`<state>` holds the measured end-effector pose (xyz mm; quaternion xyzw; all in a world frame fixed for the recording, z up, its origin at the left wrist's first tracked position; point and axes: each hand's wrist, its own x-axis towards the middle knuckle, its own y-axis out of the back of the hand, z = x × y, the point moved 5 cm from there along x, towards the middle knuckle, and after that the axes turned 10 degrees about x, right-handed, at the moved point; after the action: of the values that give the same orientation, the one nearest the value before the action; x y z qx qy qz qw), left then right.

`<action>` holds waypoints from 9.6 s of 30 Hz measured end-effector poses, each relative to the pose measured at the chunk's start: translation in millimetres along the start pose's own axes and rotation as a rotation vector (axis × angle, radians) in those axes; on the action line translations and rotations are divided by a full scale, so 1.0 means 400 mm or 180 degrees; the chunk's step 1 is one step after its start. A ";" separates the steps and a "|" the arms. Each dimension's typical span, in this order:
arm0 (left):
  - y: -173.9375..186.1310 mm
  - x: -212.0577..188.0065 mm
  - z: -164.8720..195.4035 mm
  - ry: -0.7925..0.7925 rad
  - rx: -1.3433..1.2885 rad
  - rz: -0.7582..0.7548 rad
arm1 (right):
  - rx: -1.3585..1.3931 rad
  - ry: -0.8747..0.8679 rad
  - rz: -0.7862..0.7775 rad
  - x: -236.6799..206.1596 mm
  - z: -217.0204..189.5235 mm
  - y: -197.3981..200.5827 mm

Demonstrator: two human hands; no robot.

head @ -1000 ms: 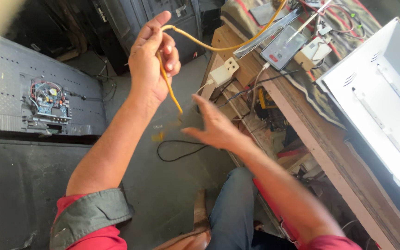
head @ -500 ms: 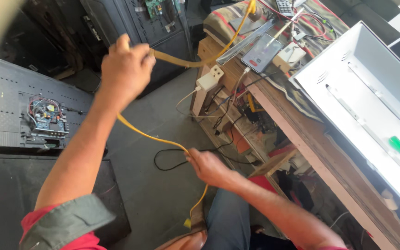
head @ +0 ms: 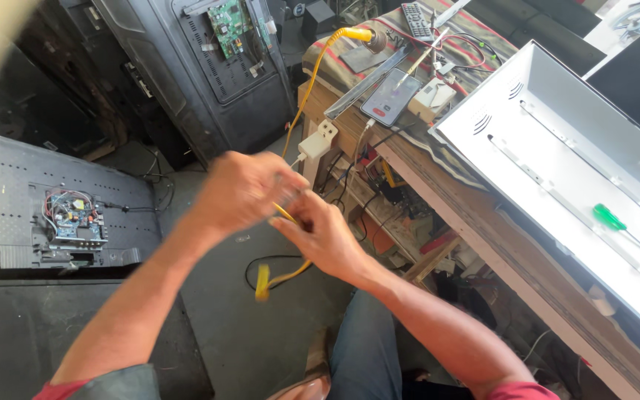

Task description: The person works on a disassembled TV backlight panel on a repair bench. They use pliers to detach and remove an LED light strip from the panel, then position and align LED strips inside the panel housing, adjusting them by hand and pressing them into place.

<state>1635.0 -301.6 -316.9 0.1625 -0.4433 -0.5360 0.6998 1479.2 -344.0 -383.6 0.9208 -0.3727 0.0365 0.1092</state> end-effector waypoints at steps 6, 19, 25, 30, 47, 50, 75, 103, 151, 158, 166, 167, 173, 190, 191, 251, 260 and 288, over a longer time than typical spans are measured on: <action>0.231 -0.081 -0.175 0.0733 0.1002 0.1240 | -0.1202 0.0421 -0.0786 -0.040 0.148 0.130; -0.158 -0.021 -0.247 0.1412 -0.0558 -0.0821 | -0.3771 0.2183 -0.1811 0.044 0.175 0.002; -0.424 0.040 -0.236 0.1574 -0.1954 -0.1431 | -0.4388 0.2683 -0.2087 0.081 0.189 -0.044; -0.510 0.083 -0.281 0.1622 -0.2521 -0.1012 | -0.4595 0.3092 -0.1929 0.095 0.240 -0.009; -0.483 0.264 -0.361 0.1169 -0.0333 0.0041 | -0.3605 0.2096 -0.1714 0.018 0.178 0.053; -0.491 0.274 -0.378 0.1627 -0.0780 -0.0326 | -0.3497 0.2101 -0.1631 0.007 0.179 0.060; -0.517 0.366 -0.332 0.1487 0.1296 -0.0496 | -0.2299 0.1679 -0.1060 -0.129 0.263 0.168; -0.460 0.331 -0.280 0.1108 -0.0926 0.0971 | -0.1508 0.0350 0.0044 -0.448 0.180 0.345; -0.588 -0.079 0.173 0.0576 -0.0447 0.0124 | -0.0931 -0.0244 0.1727 -0.720 0.299 0.555; -0.744 -0.166 0.436 -0.1616 -0.0478 -0.0639 | -0.1991 -0.1089 0.2379 -1.065 0.190 0.672; -0.930 -0.208 0.524 -0.2279 -0.0010 -0.1591 | -0.2818 -0.1169 0.1990 -1.257 0.146 0.644; -0.941 -0.210 0.519 -0.2172 -0.0006 -0.1683 | -0.3001 -0.1074 0.1877 -1.262 0.150 0.633; -0.952 -0.233 0.518 -0.1789 -0.0005 -0.1945 | -0.2902 -0.1300 0.1848 -1.288 0.180 0.614; -0.781 -0.235 0.518 -0.1377 -0.0420 -0.1370 | -0.1827 -0.1388 0.2261 -1.257 0.105 0.780; -0.770 -0.229 0.511 -0.1283 -0.0339 -0.1332 | -0.1747 -0.1385 0.2283 -1.248 0.108 0.784; -0.512 0.046 0.506 -0.0491 -0.1120 0.1070 | -0.2559 0.0164 0.3339 -1.246 -0.292 0.941; -0.405 0.198 0.620 -0.1303 -0.0795 0.1039 | -0.3331 -0.0064 0.2585 -1.103 -0.346 1.088; -0.665 0.465 1.002 -0.2654 -0.0529 -0.0304 | -0.3405 -0.0244 0.2068 -1.068 -0.391 1.247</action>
<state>1161.4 -467.8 -198.5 -0.1046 -0.6356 -0.6215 0.4458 827.7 -366.8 -208.1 0.5791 -0.6039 -0.1567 0.5248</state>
